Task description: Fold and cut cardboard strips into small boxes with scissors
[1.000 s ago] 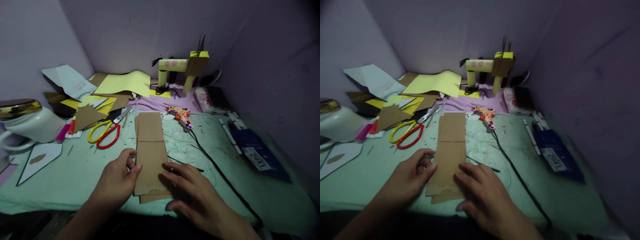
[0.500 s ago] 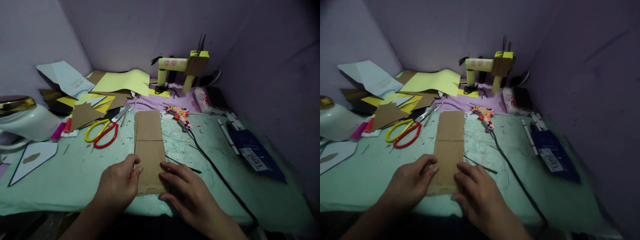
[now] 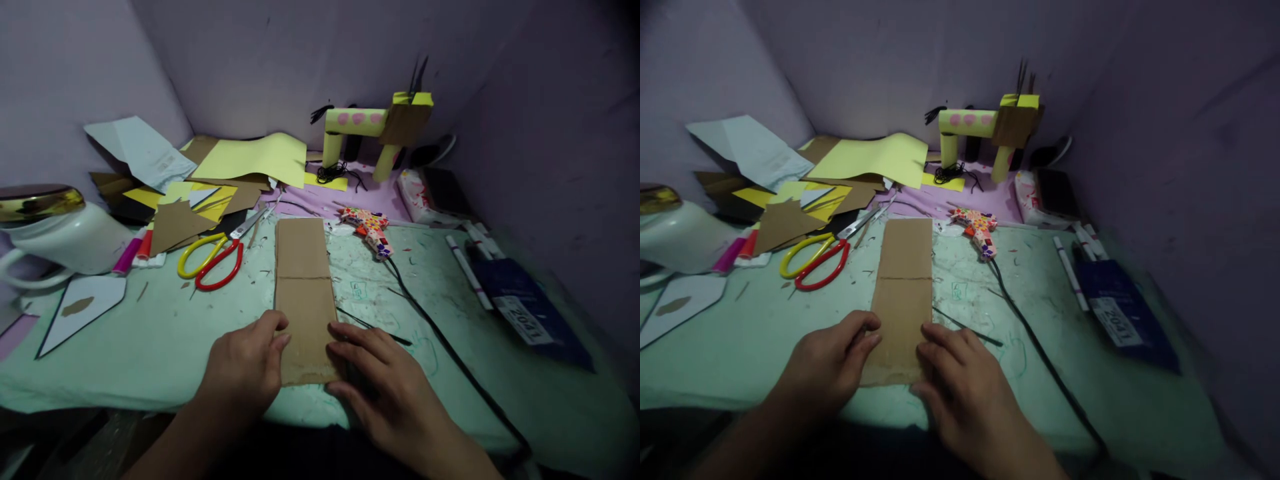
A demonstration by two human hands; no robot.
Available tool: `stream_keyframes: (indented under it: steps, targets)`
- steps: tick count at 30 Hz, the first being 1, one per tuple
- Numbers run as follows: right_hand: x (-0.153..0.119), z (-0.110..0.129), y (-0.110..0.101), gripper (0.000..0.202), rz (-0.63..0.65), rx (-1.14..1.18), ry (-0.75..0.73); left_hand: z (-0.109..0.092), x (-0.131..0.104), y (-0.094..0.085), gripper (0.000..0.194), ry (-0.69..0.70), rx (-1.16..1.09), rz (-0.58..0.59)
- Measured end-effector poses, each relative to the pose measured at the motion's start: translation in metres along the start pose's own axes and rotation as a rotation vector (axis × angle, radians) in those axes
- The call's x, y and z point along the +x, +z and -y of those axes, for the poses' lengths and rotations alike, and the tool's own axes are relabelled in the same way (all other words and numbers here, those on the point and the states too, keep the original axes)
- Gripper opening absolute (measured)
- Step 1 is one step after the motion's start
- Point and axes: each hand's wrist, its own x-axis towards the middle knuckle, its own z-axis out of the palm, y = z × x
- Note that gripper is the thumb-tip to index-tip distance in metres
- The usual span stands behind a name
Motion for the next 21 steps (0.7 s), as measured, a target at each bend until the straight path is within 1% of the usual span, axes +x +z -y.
stream_keyframes:
  steps: [4,9,15,16,18,20,21]
  targets:
    - [0.0011,0.0009,-0.0004,0.039,0.016,-0.011,0.003,0.0005,-0.0012,-0.0004,0.020,0.055,0.079,0.022]
    - [0.0010,0.0014,-0.0006,0.036,0.018,-0.004,-0.002,0.0001,-0.0028,0.0005,0.023,0.121,0.214,0.052]
    - [0.0005,0.0017,0.0000,0.033,-0.005,0.011,-0.008,0.0026,-0.0058,0.0039,0.023,0.172,0.301,0.010]
    - [0.0008,0.0017,0.0002,0.032,-0.008,0.015,-0.005,0.0022,-0.0066,0.0041,0.023,0.194,0.336,-0.003]
    - [0.0012,0.0020,0.0005,0.032,-0.009,0.029,0.002,-0.0003,-0.0072,0.0040,0.022,0.240,0.449,-0.076]
    - [0.0013,0.0025,0.0001,0.033,-0.008,0.054,0.012,-0.0046,-0.0052,0.0033,0.023,0.357,0.537,-0.151]
    - [0.0012,0.0028,-0.0006,0.033,-0.006,0.068,0.019,-0.0069,-0.0031,0.0030,0.028,0.438,0.552,-0.161]
